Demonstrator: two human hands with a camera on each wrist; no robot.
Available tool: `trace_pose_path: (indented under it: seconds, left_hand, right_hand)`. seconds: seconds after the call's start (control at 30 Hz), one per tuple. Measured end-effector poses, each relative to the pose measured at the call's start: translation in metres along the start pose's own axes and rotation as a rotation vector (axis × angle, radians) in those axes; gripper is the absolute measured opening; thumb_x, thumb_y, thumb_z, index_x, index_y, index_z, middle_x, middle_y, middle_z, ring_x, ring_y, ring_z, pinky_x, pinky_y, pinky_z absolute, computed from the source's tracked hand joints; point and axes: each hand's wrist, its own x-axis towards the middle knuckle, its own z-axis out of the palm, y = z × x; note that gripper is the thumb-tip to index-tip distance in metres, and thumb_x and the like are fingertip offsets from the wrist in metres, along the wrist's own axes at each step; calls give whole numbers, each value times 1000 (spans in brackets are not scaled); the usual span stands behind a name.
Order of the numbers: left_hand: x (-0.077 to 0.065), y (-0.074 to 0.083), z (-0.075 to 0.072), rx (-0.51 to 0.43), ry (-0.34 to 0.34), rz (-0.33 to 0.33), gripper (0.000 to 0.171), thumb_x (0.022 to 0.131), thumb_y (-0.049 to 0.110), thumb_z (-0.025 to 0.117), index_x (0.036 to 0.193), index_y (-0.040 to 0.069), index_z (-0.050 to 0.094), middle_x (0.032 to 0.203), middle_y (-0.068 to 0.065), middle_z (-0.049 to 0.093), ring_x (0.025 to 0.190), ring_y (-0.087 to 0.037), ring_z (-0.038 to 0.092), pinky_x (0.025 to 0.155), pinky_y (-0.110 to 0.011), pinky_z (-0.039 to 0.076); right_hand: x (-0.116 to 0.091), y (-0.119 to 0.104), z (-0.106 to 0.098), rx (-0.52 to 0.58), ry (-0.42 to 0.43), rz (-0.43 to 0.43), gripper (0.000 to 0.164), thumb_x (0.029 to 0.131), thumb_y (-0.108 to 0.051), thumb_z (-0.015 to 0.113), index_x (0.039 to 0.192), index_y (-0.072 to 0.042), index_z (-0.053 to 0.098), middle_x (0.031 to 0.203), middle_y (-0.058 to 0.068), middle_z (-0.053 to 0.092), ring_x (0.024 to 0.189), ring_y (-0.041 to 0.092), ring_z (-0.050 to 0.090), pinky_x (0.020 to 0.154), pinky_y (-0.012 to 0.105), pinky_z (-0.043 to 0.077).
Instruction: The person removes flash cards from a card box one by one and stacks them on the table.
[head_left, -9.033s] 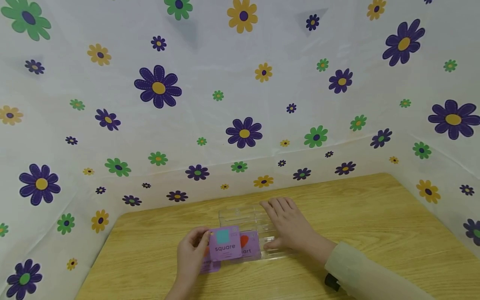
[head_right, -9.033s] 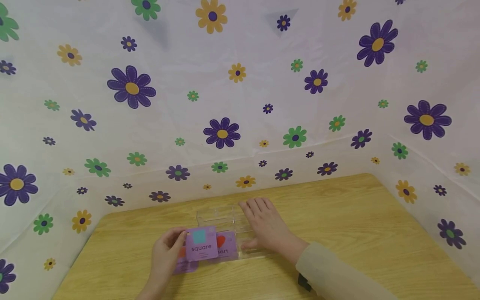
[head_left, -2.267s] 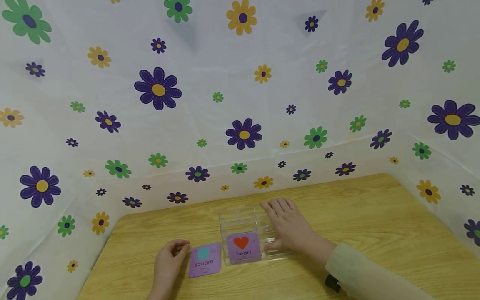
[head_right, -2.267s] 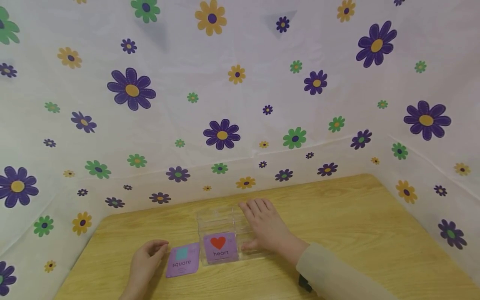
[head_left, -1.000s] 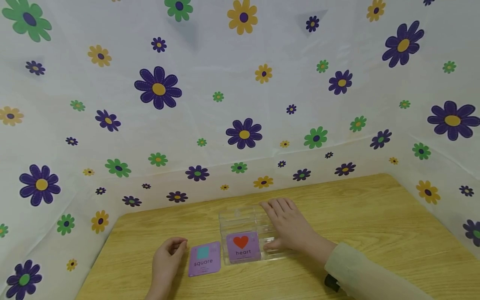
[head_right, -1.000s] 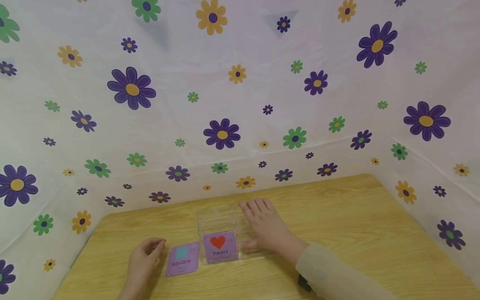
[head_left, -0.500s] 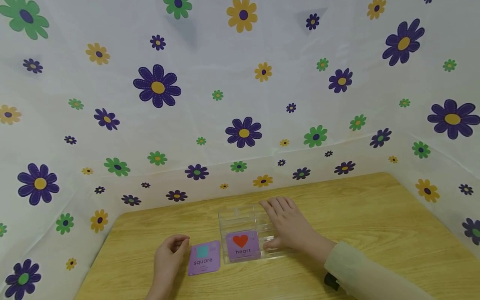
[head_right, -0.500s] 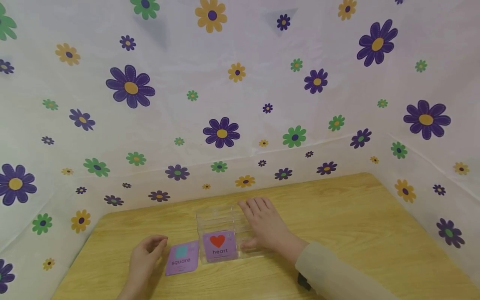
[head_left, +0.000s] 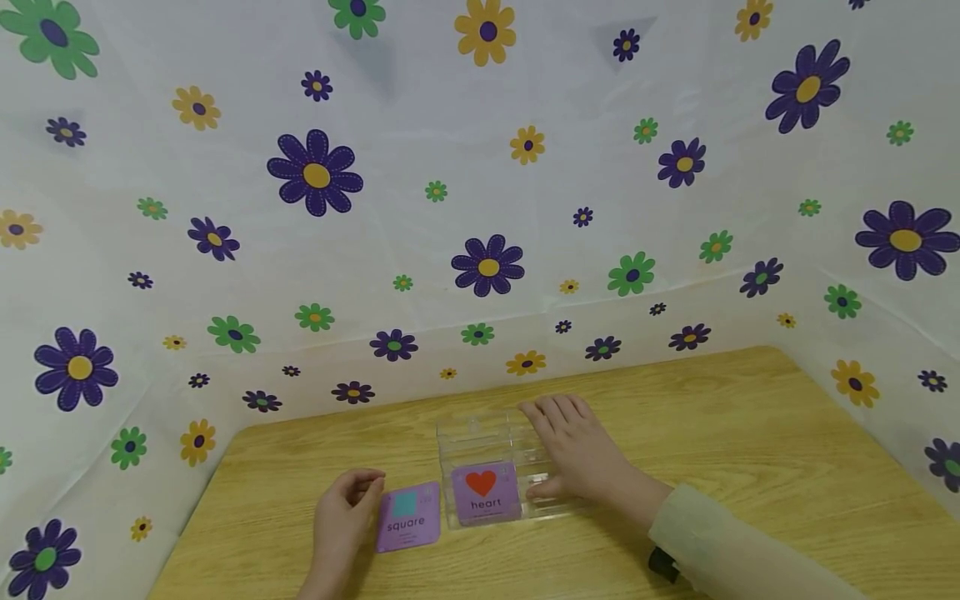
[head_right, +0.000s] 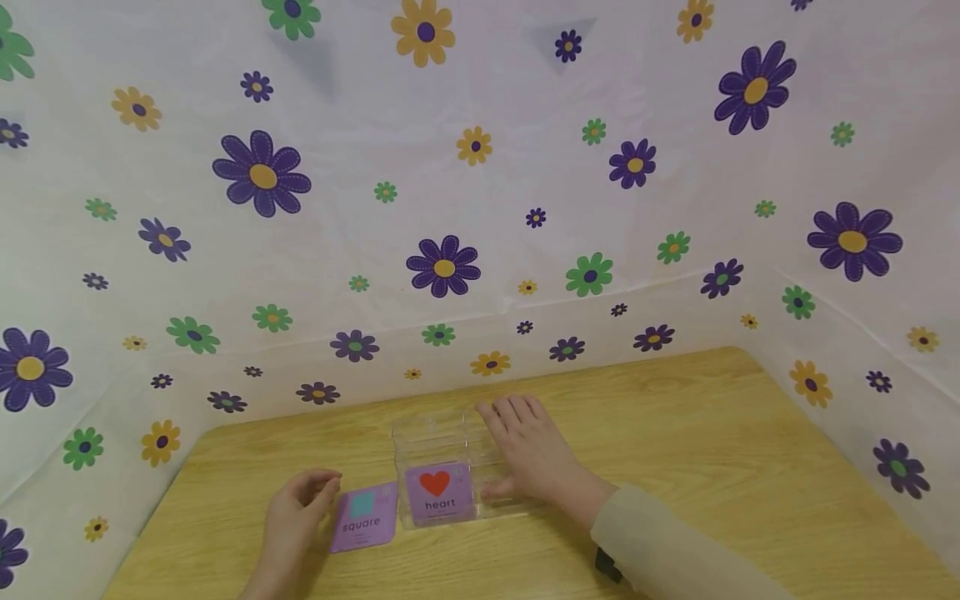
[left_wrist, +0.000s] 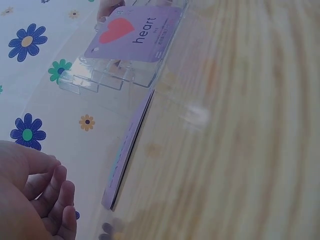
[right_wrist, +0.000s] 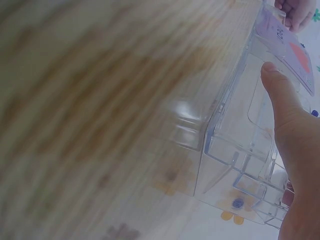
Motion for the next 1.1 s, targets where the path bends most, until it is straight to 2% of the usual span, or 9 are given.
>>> trace_pose_path:
  seconds: [0.67,1.1]
  left_hand:
    - [-5,12,8,2,-26,-3,15,100,9,71,110,-1,75,99,-11,77,82,-9,60,70,-17,49]
    - [-7,14,11,16,-42,16,14,99,9,71,110,0,75,99,-10,77,83,-9,62,72,-16,50]
  right_hand:
    - [0,0,-1,5,0,-3,129,64,-91,76,156,-8,40,141,10,54,128,28,51,114,48,45]
    - [0,0,-2,-8,11,-5,130,63,-92,76,156,-9,41,139,9,54,125,26,51,112,46,46]
